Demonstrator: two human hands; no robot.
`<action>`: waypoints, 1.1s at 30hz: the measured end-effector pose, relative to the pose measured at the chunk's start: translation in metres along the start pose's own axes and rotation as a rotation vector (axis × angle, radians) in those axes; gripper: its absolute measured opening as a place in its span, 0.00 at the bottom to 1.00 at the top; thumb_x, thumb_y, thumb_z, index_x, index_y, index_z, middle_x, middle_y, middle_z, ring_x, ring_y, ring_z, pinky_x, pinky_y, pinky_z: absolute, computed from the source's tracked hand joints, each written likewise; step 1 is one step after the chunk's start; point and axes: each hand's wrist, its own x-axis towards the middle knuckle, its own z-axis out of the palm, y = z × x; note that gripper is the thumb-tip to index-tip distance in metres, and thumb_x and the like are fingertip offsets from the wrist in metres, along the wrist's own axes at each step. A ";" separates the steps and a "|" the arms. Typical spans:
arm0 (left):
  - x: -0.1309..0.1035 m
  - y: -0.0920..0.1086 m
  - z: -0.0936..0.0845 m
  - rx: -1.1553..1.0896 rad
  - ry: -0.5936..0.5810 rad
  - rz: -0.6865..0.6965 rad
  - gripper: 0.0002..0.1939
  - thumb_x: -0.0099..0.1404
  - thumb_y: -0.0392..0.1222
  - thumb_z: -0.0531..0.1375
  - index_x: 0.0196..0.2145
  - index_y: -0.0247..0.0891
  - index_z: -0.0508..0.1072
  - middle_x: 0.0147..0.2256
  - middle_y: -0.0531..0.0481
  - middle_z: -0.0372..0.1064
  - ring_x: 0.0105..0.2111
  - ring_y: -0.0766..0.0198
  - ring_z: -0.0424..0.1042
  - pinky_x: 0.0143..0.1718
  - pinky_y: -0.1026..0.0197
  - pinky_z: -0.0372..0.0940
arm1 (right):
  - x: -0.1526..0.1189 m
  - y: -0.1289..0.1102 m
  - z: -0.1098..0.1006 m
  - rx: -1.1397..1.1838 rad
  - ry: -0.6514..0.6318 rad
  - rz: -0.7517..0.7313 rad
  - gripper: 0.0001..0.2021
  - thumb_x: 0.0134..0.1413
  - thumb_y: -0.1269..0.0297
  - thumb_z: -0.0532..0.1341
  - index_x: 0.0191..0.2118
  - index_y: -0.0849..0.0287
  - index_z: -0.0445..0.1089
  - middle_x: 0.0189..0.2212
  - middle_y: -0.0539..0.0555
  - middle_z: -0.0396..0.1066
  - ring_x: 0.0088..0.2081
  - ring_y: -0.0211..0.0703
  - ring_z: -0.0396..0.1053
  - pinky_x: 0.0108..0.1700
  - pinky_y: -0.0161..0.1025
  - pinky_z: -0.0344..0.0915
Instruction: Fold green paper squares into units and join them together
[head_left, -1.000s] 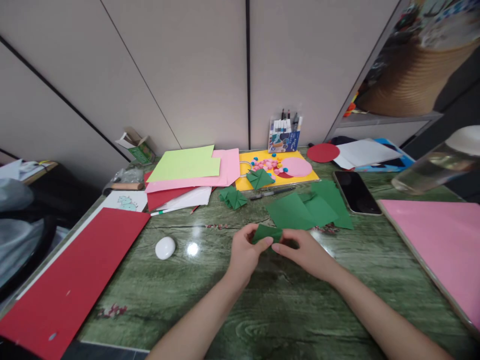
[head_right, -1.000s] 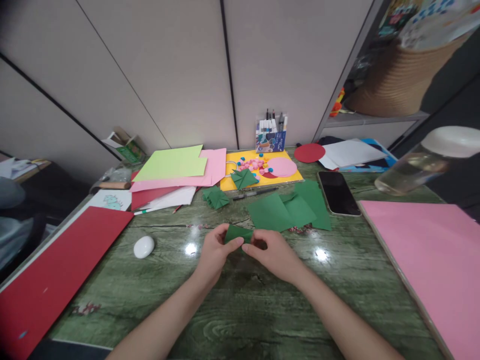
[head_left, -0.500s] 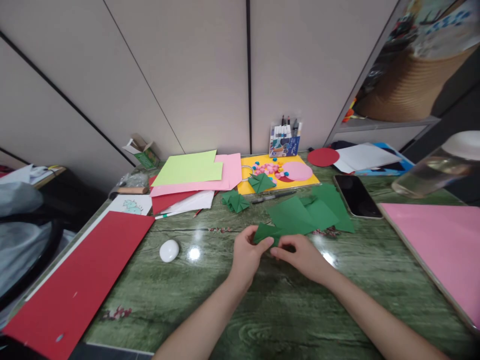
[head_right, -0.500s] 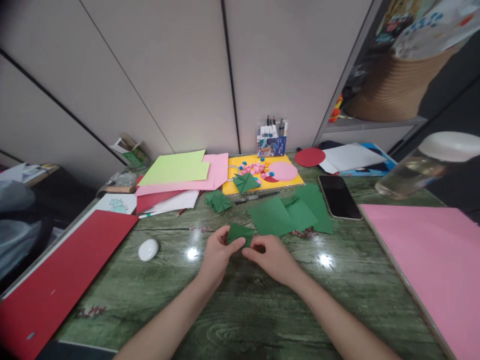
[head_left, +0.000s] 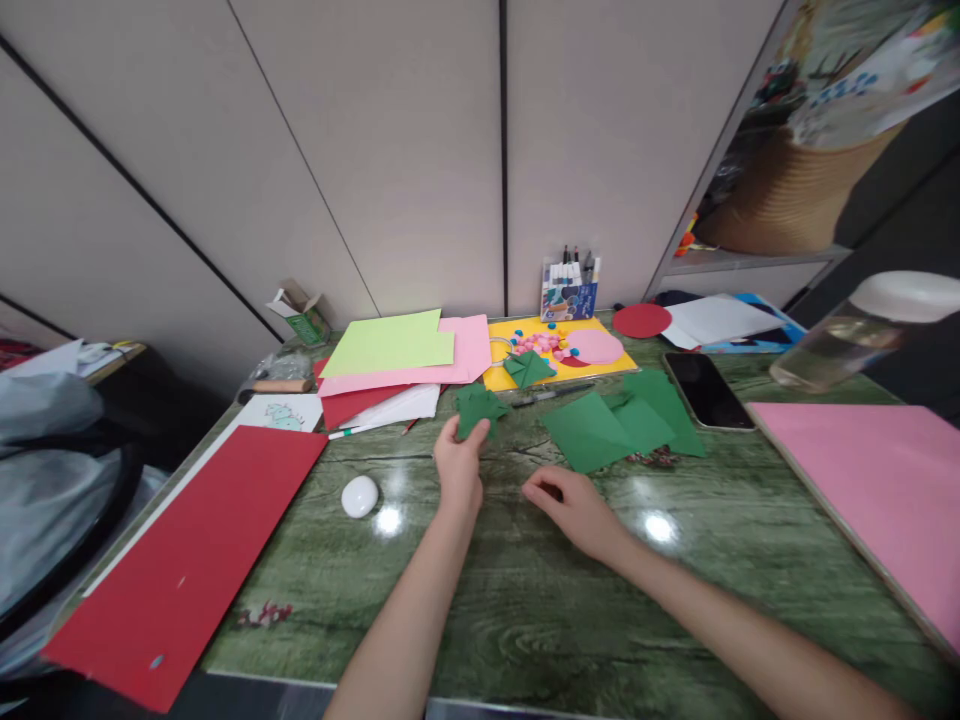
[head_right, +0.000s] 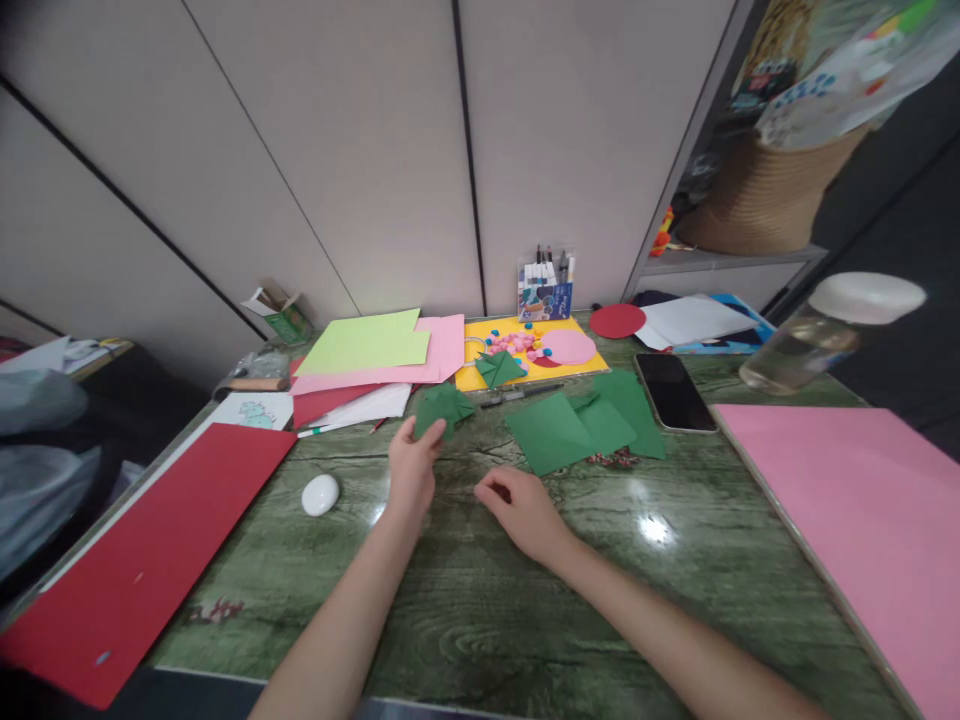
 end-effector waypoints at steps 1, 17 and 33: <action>0.011 0.002 -0.007 -0.015 0.034 0.019 0.16 0.46 0.42 0.66 0.33 0.36 0.71 0.32 0.50 0.71 0.30 0.66 0.69 0.33 0.63 0.63 | 0.008 -0.001 0.001 -0.027 0.002 -0.010 0.12 0.55 0.62 0.53 0.26 0.59 0.68 0.24 0.49 0.69 0.28 0.39 0.65 0.32 0.34 0.59; 0.070 0.008 -0.052 -0.155 0.270 -0.070 0.13 0.42 0.37 0.64 0.29 0.37 0.67 0.26 0.54 0.68 0.25 0.70 0.67 0.30 0.64 0.60 | 0.131 0.009 0.015 -0.347 0.121 0.168 0.16 0.50 0.51 0.59 0.32 0.62 0.69 0.30 0.51 0.70 0.32 0.39 0.67 0.35 0.39 0.61; 0.074 -0.003 -0.051 0.011 0.110 -0.054 0.22 0.39 0.38 0.66 0.35 0.36 0.68 0.28 0.52 0.68 0.26 0.67 0.68 0.29 0.64 0.62 | 0.144 -0.012 0.017 -0.471 0.022 -0.184 0.20 0.48 0.67 0.62 0.49 0.57 0.65 0.46 0.57 0.69 0.49 0.49 0.62 0.49 0.42 0.55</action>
